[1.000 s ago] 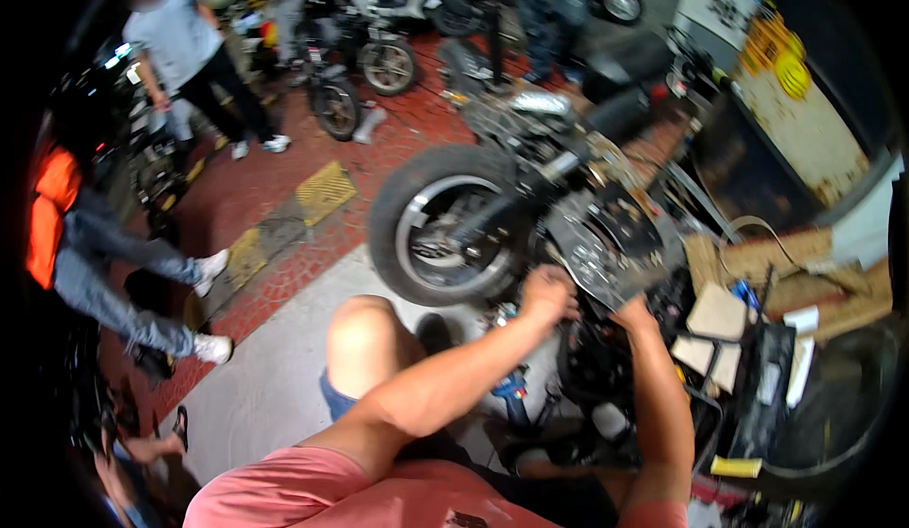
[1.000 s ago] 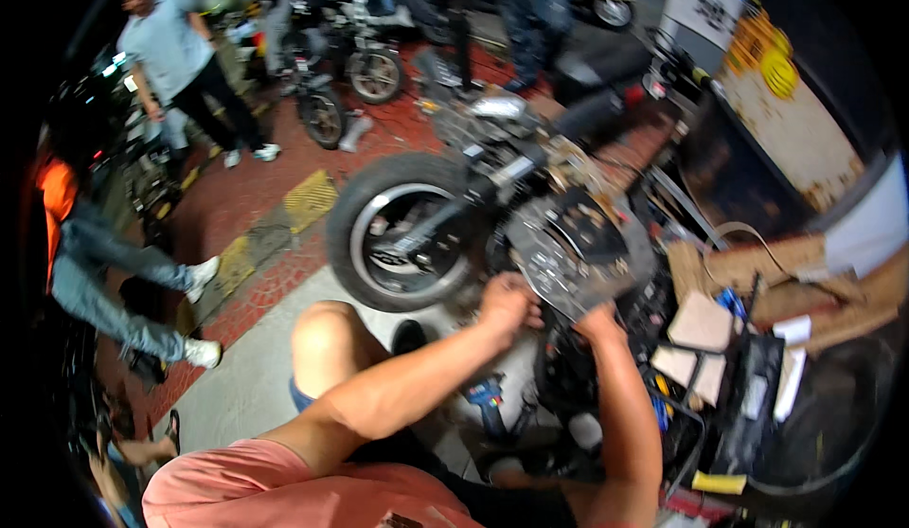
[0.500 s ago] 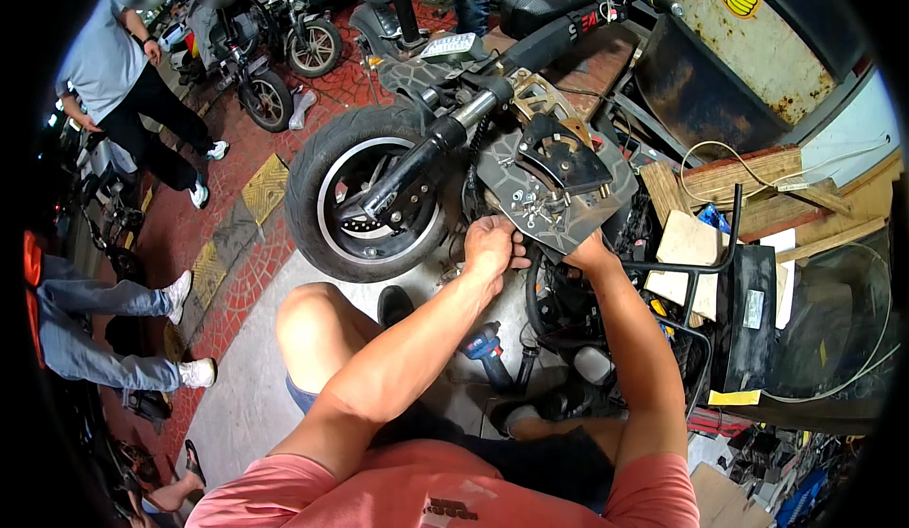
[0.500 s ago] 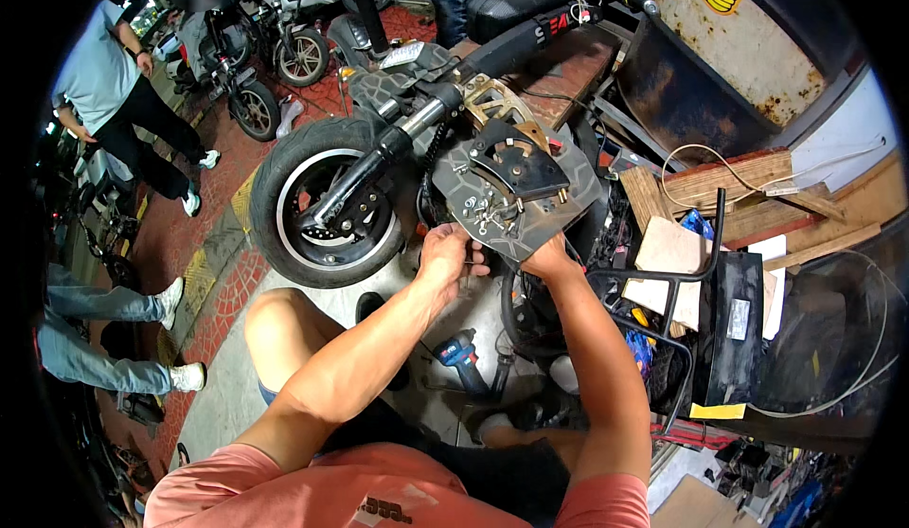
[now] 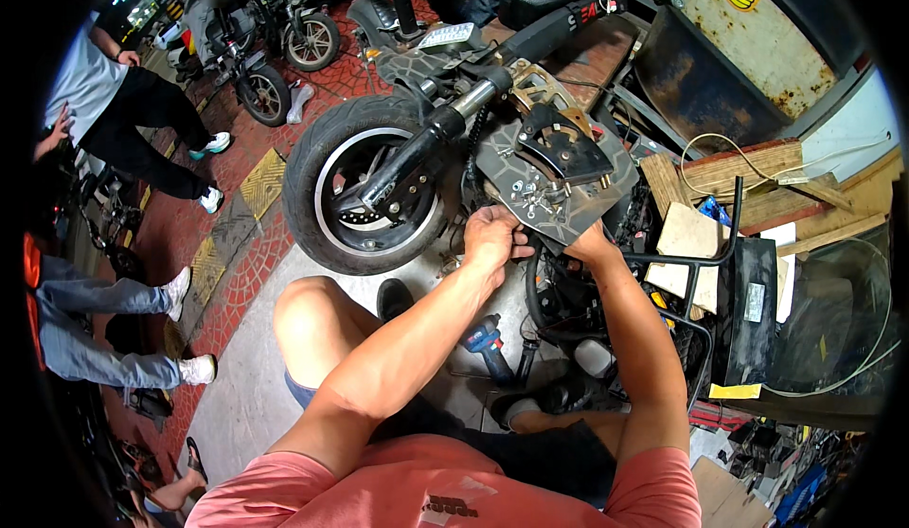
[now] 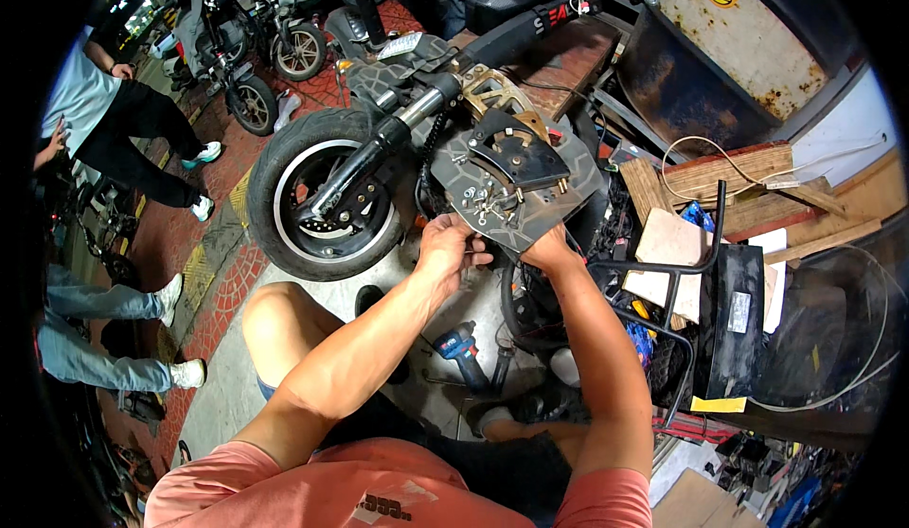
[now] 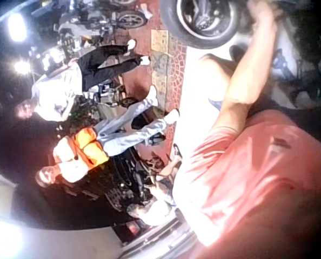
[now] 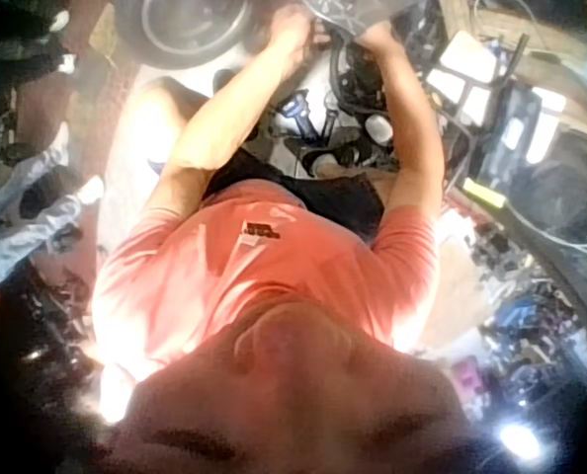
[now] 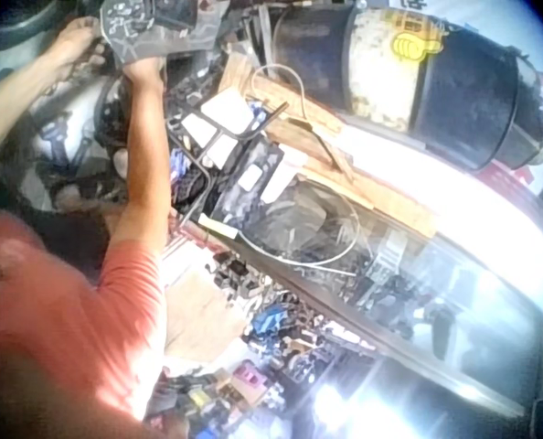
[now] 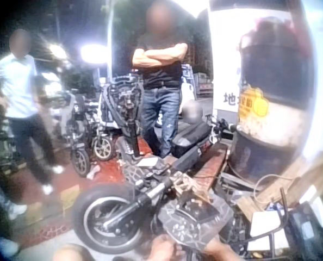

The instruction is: The person removes bubble wrap from a scooter part and installs it onto the front wheel assembly. They then use a power drill to secure the part with screws while squatting on the floor in a workshop.

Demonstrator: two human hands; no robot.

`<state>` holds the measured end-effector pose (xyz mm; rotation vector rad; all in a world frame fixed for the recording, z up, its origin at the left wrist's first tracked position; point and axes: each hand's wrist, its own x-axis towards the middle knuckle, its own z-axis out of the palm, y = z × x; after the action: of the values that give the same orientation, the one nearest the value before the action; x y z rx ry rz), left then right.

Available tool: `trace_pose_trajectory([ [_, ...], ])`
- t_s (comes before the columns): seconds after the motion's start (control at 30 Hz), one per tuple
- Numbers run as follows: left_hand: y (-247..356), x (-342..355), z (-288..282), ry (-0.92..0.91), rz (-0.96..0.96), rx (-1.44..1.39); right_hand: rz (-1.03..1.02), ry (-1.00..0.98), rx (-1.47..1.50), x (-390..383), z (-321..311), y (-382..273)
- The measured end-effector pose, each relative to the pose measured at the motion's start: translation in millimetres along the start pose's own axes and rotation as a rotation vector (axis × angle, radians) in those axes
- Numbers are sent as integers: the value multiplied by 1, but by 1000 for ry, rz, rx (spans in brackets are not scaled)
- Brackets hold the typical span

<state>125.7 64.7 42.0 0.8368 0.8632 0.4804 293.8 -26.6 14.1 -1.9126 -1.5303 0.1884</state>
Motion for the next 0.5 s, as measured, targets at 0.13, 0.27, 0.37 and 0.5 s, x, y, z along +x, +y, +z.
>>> trace_pose_trajectory([
  [0.13, 4, -1, -2, 29, -111, 13, 61, -60, -11, 1, 0, 0],
  [0.27, 2, 0, -1, 10, -50, 30, 72, -21, 62, 2, 2, 2],
  [0.37, -1, 1, 0, 19, 8, 8, 51, -21, 54, 3, 5, 4],
  [0.5, -3, -1, 1, 22, 30, -7, 76, -57, 16, 2, 3, 4],
])
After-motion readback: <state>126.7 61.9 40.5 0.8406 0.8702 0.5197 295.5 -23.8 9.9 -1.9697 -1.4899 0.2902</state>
